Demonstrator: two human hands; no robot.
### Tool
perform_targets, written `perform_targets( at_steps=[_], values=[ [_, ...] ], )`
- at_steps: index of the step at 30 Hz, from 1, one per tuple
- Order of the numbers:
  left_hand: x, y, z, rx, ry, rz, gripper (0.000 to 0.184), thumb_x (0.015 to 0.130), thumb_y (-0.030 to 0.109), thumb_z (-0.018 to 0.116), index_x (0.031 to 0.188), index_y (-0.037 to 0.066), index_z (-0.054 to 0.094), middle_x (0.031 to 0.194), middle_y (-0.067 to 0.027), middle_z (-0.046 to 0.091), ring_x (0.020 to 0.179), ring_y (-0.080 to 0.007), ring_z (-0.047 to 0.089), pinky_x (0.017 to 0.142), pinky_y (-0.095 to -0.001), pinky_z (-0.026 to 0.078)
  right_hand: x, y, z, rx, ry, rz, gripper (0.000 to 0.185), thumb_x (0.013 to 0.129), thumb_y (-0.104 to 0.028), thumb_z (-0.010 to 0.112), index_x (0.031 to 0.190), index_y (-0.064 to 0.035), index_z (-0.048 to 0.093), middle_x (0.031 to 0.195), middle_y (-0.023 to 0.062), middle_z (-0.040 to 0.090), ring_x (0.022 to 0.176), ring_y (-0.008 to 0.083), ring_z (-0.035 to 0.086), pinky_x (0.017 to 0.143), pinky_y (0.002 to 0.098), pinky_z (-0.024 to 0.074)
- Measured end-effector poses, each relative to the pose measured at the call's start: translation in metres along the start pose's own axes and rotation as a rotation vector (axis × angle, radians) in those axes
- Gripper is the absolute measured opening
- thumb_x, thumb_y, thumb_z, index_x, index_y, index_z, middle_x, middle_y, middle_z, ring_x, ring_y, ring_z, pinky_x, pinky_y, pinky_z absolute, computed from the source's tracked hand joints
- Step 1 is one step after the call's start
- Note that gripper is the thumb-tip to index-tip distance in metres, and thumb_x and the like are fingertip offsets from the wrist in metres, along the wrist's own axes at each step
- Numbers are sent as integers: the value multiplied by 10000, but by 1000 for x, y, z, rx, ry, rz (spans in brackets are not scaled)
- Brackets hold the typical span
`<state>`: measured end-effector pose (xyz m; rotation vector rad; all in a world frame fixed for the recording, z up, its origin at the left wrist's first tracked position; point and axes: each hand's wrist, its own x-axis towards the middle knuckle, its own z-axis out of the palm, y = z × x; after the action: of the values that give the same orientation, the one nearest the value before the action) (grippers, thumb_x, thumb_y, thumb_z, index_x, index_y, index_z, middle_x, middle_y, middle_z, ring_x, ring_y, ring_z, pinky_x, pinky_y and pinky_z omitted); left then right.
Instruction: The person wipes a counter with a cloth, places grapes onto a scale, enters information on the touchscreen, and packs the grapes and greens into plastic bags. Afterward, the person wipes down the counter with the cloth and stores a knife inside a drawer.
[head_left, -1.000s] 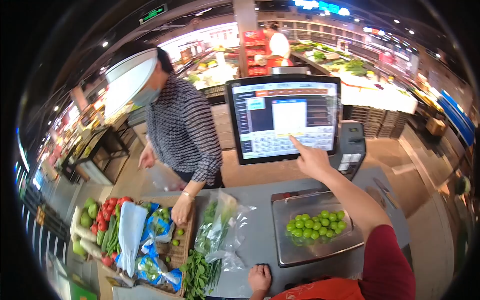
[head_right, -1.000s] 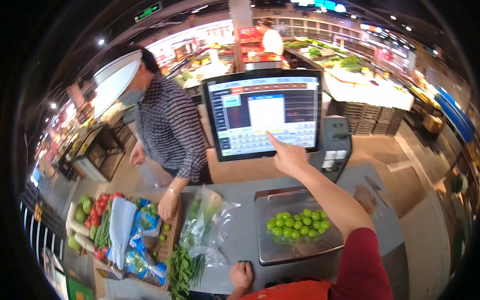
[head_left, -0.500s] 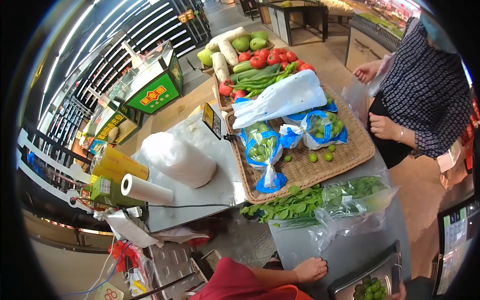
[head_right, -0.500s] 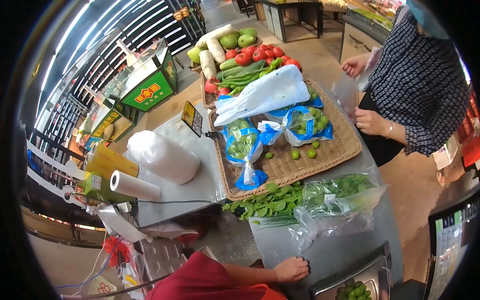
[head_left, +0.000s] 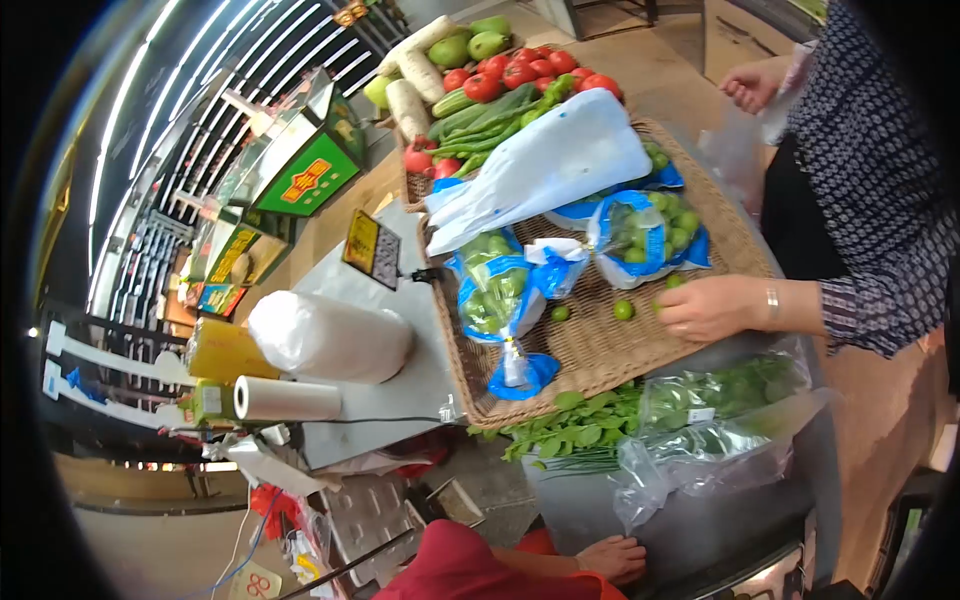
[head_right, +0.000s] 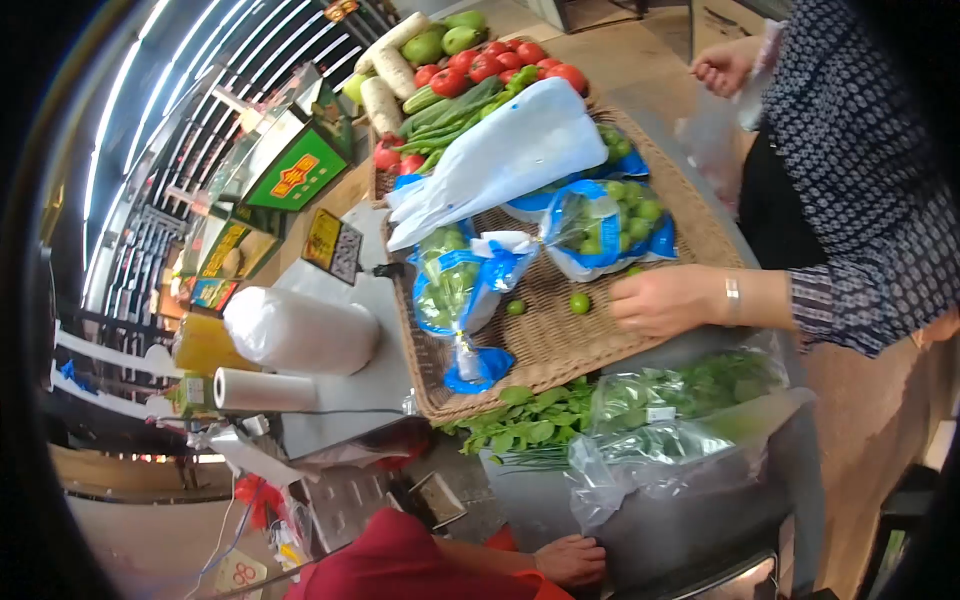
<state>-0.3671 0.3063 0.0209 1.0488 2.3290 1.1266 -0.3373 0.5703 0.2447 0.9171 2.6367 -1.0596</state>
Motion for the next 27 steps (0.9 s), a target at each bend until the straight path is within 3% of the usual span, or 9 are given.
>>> perform_targets(
  at_steps=[2,4,5,6,7,12,15,18,27],
  values=[
    [2,0,-4,2,-33,16,113,791,235,558,764,133,520,808,-18,457,802,-180,471,654,-305,373,11,-22,3,166,-72,-183,393,826,28,487,1211,-51,497,983,72,589,779,132,518,689,214,420],
    [-3,-5,11,62,-110,15,118,793,253,556,772,138,542,811,-25,480,797,-199,498,644,-335,404,0,-8,8,-14,67,-193,402,766,21,523,1166,-23,518,940,85,597,794,159,548,689,238,445],
    [3,1,-4,73,-79,34,120,787,256,564,761,140,550,780,-33,484,752,-211,509,629,-348,409,5,20,23,-123,270,-324,391,726,88,515,1098,-20,569,753,33,554,621,72,472,570,215,417],
    [5,0,-2,54,-148,51,115,784,254,570,748,146,554,760,-34,488,699,-220,513,597,-359,407,0,22,22,-2,244,-218,373,712,82,542,1070,-19,576,831,68,611,652,86,528,584,221,446],
    [2,2,-3,90,-72,61,116,760,254,596,718,154,557,746,-30,488,665,-223,508,570,-365,395,0,5,18,-61,260,-277,404,692,39,581,1082,-65,566,730,75,580,618,170,578,570,264,462],
    [3,14,5,212,205,119,110,688,156,639,627,130,551,665,-25,500,660,-257,496,574,-382,375,-10,11,-10,-305,394,-286,436,751,-90,569,1180,-110,494,758,86,587,667,263,590,541,370,462],
    [-4,10,-10,262,-168,36,369,883,350,502,974,15,626,977,-146,617,894,-217,579,687,-332,471,-13,21,-30,-344,599,-350,492,764,-115,540,1246,-121,438,791,97,608,685,282,594,548,390,465],
    [0,22,4,263,234,186,95,711,166,629,646,122,576,681,-40,525,674,-271,505,583,-393,388,-14,19,-57,-375,611,-133,580,761,-116,517,1319,-133,357,798,110,611,685,293,591,550,401,467],
    [-4,0,19,333,221,198,133,753,230,602,687,121,637,716,-46,575,671,-268,529,595,-395,407,7,22,-89,-452,765,-183,736,740,-94,477,1404,-142,163,894,156,600,664,334,581,593,451,453]
  ],
)
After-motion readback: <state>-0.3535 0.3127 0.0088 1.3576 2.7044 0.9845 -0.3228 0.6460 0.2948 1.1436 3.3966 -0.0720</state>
